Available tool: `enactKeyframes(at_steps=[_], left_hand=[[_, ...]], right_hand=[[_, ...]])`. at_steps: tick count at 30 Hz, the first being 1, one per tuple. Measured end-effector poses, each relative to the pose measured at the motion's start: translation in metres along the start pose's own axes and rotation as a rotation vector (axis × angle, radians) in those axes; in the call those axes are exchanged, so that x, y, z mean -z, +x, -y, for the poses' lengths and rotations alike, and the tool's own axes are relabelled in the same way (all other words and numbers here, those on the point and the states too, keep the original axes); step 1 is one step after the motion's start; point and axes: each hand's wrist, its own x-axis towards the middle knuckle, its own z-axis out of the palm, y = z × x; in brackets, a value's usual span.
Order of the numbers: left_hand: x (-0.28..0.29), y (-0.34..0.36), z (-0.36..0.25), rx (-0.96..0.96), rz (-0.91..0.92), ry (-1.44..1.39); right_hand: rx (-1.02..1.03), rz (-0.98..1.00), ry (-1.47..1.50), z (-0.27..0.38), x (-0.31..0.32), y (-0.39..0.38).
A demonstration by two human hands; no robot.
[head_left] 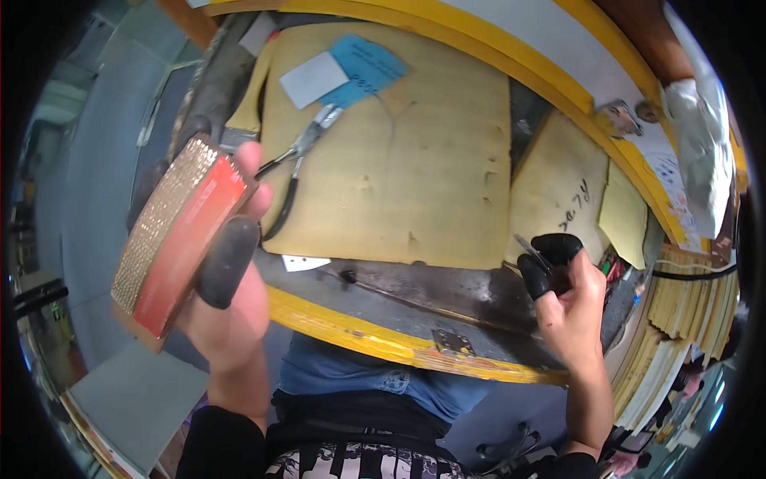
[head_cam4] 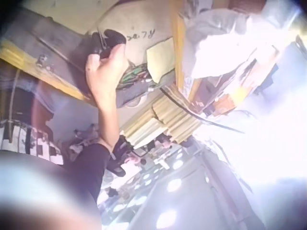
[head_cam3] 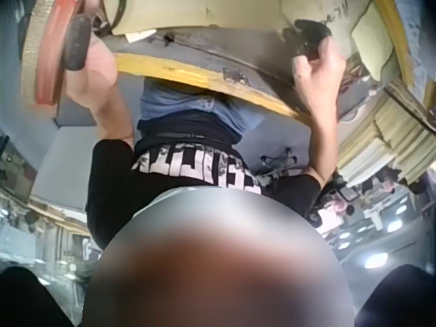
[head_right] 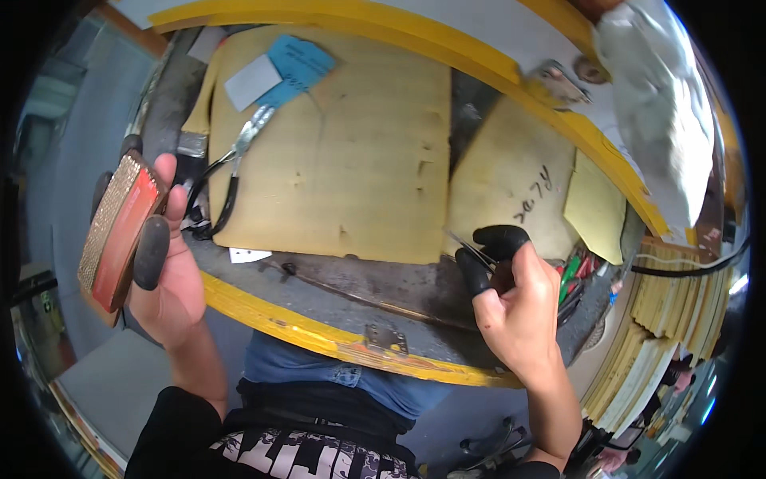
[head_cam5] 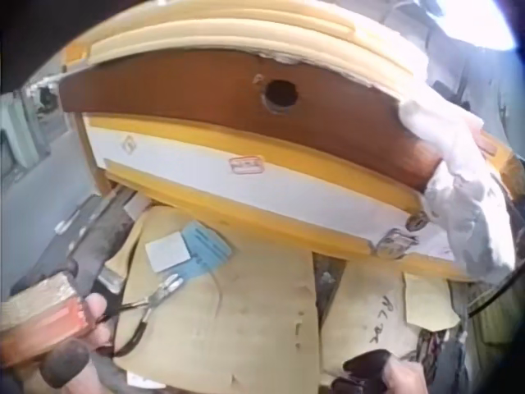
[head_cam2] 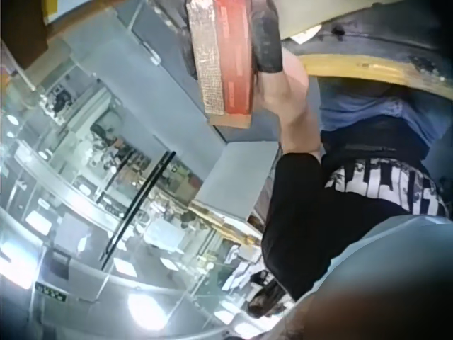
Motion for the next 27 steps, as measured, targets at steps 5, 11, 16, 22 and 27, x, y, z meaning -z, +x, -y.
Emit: enactKeyframes(at_steps=[5,11,16,22,27], left_hand=[[-0.001,0.004,-0.004,-0.050,-0.008,-0.042],[0.006,0.002,-0.003,-0.031,0.054,-0.101],[0.010,0.003,-0.004,0.015,0.089,-0.202],[0.013,0.009,-0.004,-0.040,0.048,-0.021],[0.021,0.016,0.001,-0.122,-0.063,0.022]], right_hand=[[0.007,-0.051,0.226,0.019,-0.023,0.029],[-0.018,-0.054,0.279,0.024,-0.037,0.044],[-0.043,-0.045,0.287,0.025,-0.035,0.041],[-0.010,0.069,-0.190,0.039,-0.014,0.028],[0.470,-0.001,-0.153,0.061,-0.041,0.057]])
